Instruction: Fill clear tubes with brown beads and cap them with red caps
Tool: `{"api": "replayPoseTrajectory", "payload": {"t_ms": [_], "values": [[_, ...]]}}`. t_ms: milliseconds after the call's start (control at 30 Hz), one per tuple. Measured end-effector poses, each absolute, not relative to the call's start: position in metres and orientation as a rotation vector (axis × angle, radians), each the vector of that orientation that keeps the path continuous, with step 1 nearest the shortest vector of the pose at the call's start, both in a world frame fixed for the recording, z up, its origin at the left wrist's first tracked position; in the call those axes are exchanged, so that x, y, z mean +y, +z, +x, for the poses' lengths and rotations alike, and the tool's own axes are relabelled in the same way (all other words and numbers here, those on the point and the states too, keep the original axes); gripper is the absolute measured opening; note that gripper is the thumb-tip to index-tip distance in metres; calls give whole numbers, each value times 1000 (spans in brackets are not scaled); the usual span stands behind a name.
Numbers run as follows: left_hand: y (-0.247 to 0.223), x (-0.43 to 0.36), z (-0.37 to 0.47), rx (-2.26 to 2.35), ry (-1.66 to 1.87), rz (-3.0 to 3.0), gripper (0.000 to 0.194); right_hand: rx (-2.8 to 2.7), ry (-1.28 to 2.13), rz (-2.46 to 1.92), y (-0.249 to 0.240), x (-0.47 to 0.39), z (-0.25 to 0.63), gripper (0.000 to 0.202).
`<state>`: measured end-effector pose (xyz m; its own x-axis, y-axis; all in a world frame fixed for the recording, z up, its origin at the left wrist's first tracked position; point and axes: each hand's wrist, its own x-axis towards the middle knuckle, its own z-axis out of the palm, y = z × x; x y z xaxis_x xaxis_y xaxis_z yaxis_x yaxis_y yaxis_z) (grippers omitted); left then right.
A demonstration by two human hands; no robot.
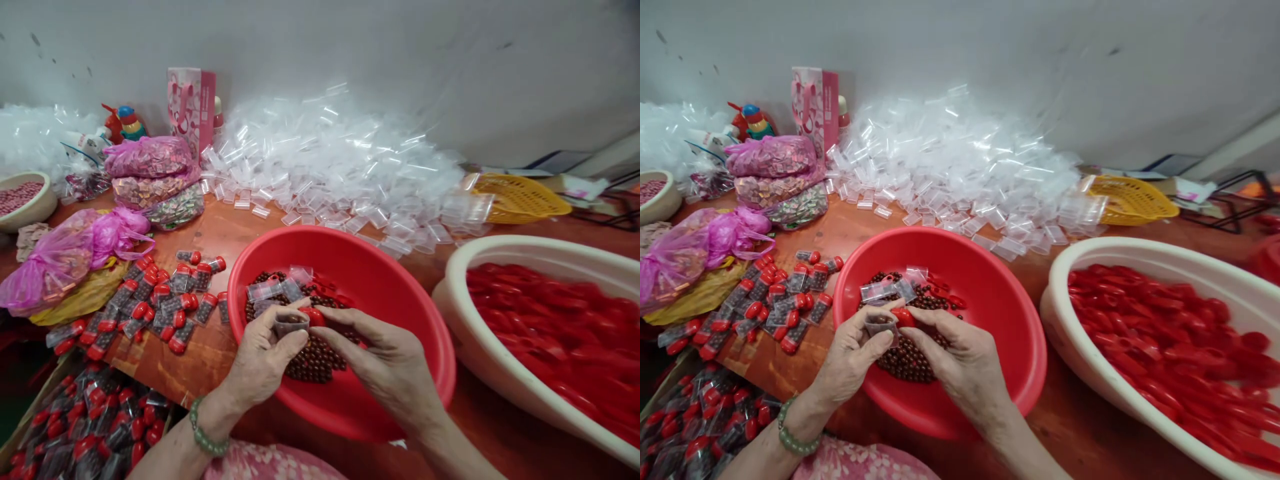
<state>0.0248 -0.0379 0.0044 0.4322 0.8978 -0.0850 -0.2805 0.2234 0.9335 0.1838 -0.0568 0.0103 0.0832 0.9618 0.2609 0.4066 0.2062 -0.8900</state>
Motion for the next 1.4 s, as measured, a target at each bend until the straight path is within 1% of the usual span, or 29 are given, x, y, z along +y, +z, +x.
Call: {"api": "replayPoseTrajectory", "payload": {"t_ms": [100,167,233,367,433,700,900,967,1133,1300,1400], "values": [[5,-39,30,703,953,962,26,-1480,414,-1380,0,-63,172,16],[5,-37,31,681,950,944,29,-1464,325,-1377,-3,-63,168,14],[5,-32,28,664,922,946,30,-1427,382,-1379,-1,-61,170,13],[8,-19,17,593,858,924,27,-1235,661,-1411,8,-56,186,15],[12,-14,12,560,821,973,26,-1199,699,-1410,13,-55,193,16],[27,-14,6,619,772,1191,21,-1220,661,-1323,24,-53,182,25],[24,-14,5,628,748,1195,21,-1247,618,-1261,31,-53,170,18],[20,-13,6,620,759,1157,22,-1264,586,-1206,32,-50,167,20],[13,-13,5,571,747,1124,24,-1361,507,-1128,33,-44,165,29],[12,-13,5,545,738,1143,23,-1586,504,-1051,37,-40,168,42],[13,-12,5,567,713,1174,23,-1724,492,-1033,40,-37,170,44]]}}
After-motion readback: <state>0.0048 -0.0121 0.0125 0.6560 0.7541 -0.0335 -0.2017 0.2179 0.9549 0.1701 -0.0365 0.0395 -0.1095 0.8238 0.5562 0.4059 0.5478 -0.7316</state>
